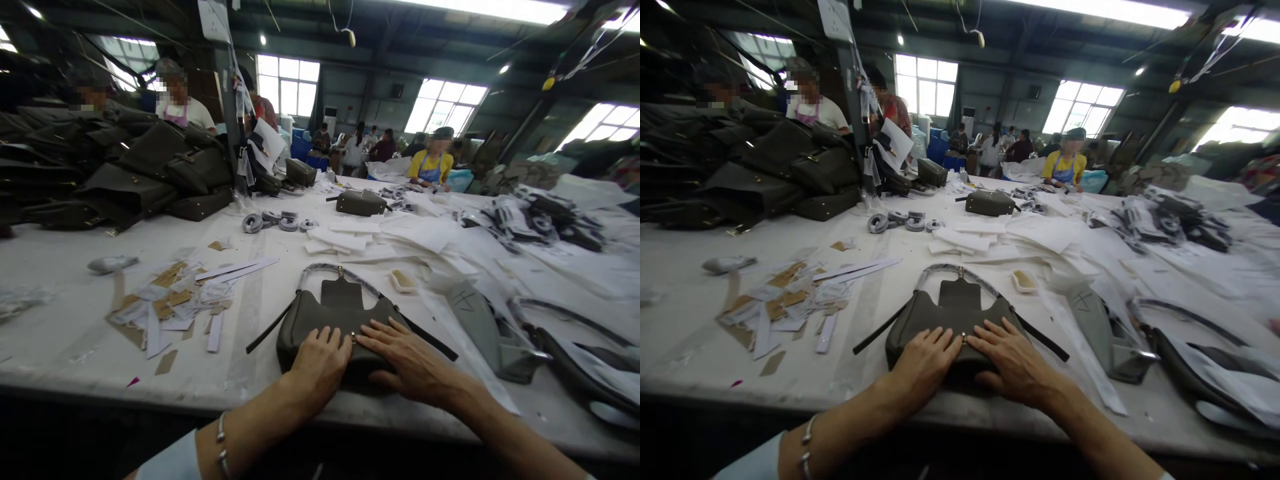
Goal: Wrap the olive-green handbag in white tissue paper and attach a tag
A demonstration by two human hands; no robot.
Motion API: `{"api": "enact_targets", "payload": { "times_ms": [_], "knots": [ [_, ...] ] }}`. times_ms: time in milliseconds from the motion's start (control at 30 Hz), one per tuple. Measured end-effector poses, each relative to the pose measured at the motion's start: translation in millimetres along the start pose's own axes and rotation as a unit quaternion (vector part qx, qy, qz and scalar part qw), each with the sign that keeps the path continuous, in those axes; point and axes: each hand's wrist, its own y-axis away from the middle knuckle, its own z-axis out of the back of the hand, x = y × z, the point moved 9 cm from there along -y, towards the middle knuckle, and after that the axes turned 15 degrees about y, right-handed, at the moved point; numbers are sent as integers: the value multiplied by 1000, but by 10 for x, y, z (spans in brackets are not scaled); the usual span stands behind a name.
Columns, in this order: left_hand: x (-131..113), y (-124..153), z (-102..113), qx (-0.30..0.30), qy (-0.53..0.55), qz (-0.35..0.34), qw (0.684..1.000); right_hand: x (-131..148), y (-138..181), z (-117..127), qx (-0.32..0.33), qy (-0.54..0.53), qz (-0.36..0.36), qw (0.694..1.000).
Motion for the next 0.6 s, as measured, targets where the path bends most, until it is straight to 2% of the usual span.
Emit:
{"api": "enact_targets", "payload": {
  "times_ms": [167,300,467,533,600],
  "knots": [
    [40,230,-232,-96,-48,-67,992,20,111,-151,29,-32,23,999],
    [56,367,-267,-134,-69,-105,983,-17,155,-198,47,-52,50,996],
    [71,266,-135,-85,-48,-98,990,-150,146,-121,29,-58,57,996],
    [71,189,-62,-54,-41,-82,994,-158,136,-97,-7,-42,66,997],
    [56,128,-8,-43,-64,-73,994,-119,149,-83,-83,-13,81,993]
  ]
}}
